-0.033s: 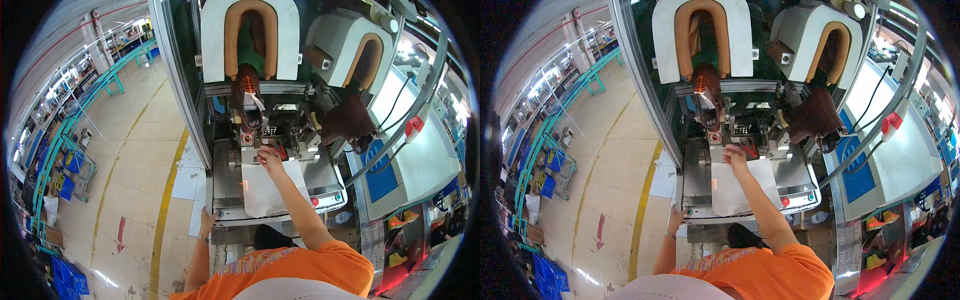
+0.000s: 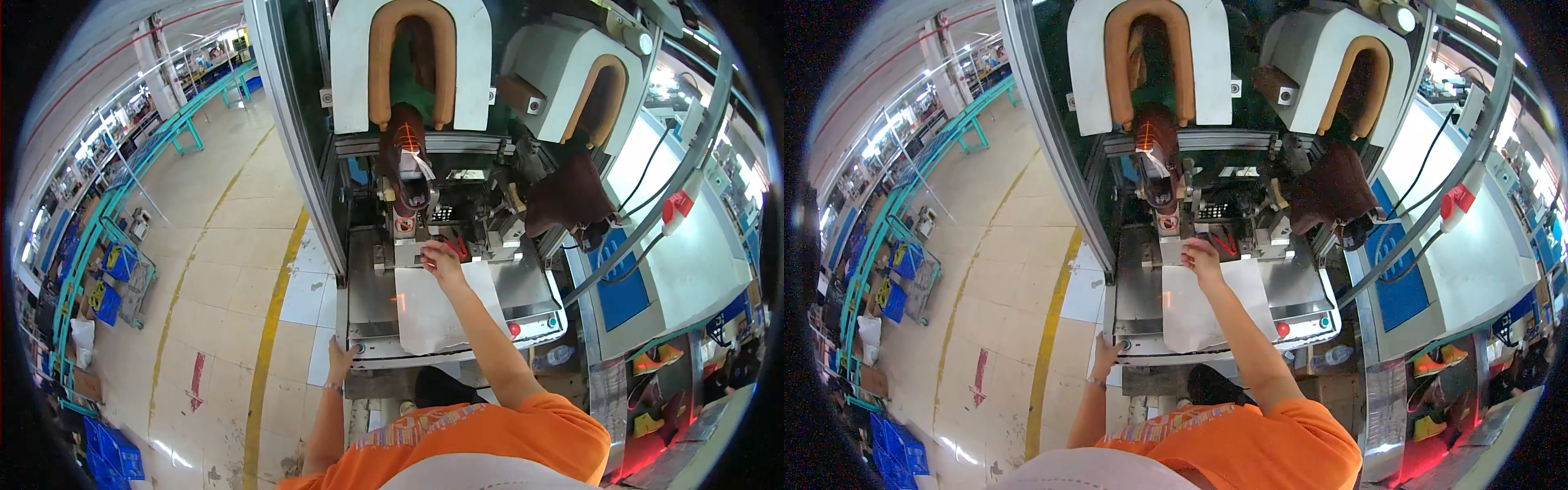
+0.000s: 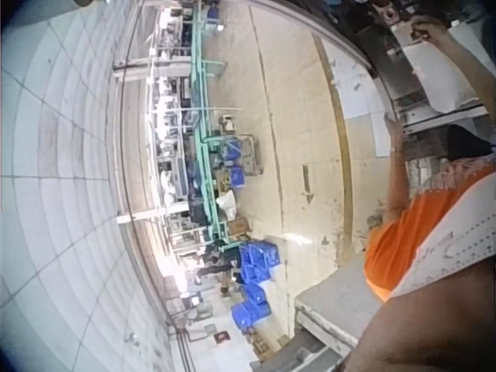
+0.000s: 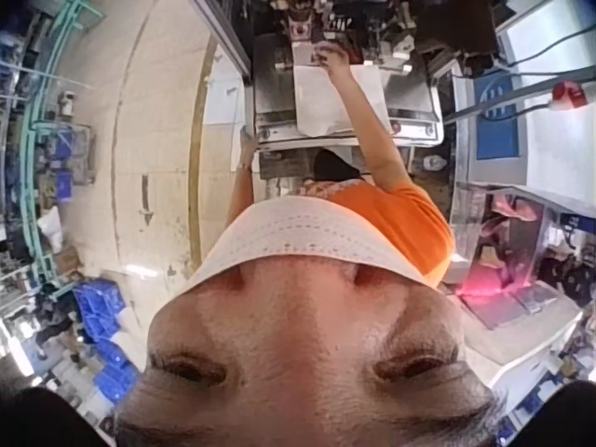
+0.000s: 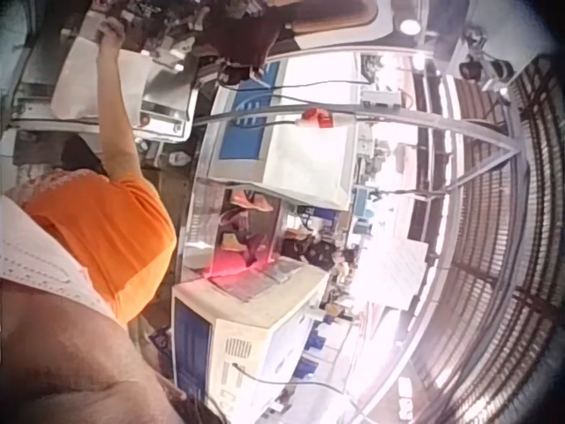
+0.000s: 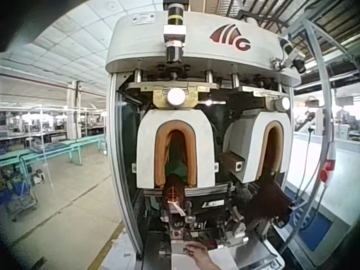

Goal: The person repeatedly picks up brown shoes from a conveyor belt, places them into a machine, and removes them after processing. The shoes are then placed back onto the conveyor belt. This cycle is repeated for multiple shoes throughout the video.

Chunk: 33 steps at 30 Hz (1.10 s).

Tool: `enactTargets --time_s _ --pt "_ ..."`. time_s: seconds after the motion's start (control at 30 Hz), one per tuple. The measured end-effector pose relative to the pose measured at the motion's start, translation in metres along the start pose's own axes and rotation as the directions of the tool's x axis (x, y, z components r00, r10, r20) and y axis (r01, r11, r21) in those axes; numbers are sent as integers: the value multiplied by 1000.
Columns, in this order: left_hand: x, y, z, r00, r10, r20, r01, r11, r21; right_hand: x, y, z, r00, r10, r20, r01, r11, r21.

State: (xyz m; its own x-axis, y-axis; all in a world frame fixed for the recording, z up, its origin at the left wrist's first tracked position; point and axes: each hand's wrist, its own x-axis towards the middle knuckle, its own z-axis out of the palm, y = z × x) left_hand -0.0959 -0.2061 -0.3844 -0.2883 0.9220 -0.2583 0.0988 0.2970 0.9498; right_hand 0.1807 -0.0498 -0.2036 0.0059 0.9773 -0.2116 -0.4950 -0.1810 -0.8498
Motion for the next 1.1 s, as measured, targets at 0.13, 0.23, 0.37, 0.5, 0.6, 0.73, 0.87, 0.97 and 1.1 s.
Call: enactTargets --time_s 0.13,0.23,0.37,0.5,0.6,0.73,0.87,0.97,1.1 --pt "3 -15 7 980 159 -121 -121 953 278 -10 4 -3 998 23 61 -20 998 -58" --pt "3 -12 6 987 128 -98 -99 962 253 -20 4 -5 990 11 140 6 992 -124" --pt "-2 0 5 984 157 -83 -119 930 348 -46 -13 -4 968 4 252 60 968 -245" --pt "-8 0 1 977 204 -64 -173 931 323 -65 -31 -11 948 27 316 91 932 -351" --pt "-12 -1 -1 972 227 -68 -194 928 319 -80 -42 -20 925 10 380 165 890 -425" --pt "-17 9 6 964 263 -43 -234 914 331 -130 -90 -32 900 21 435 217 844 -491" --pt "-15 -1 0 951 307 -42 -275 899 340 -169 -140 -44 887 -149 437 381 770 -511" --pt "-17 1 2 951 306 -36 -275 896 348 -199 -174 -52 856 -384 345 515 690 -508" --pt "-18 3 1 956 288 -50 -251 898 360 -220 -204 -63 671 -716 195 692 508 -512"
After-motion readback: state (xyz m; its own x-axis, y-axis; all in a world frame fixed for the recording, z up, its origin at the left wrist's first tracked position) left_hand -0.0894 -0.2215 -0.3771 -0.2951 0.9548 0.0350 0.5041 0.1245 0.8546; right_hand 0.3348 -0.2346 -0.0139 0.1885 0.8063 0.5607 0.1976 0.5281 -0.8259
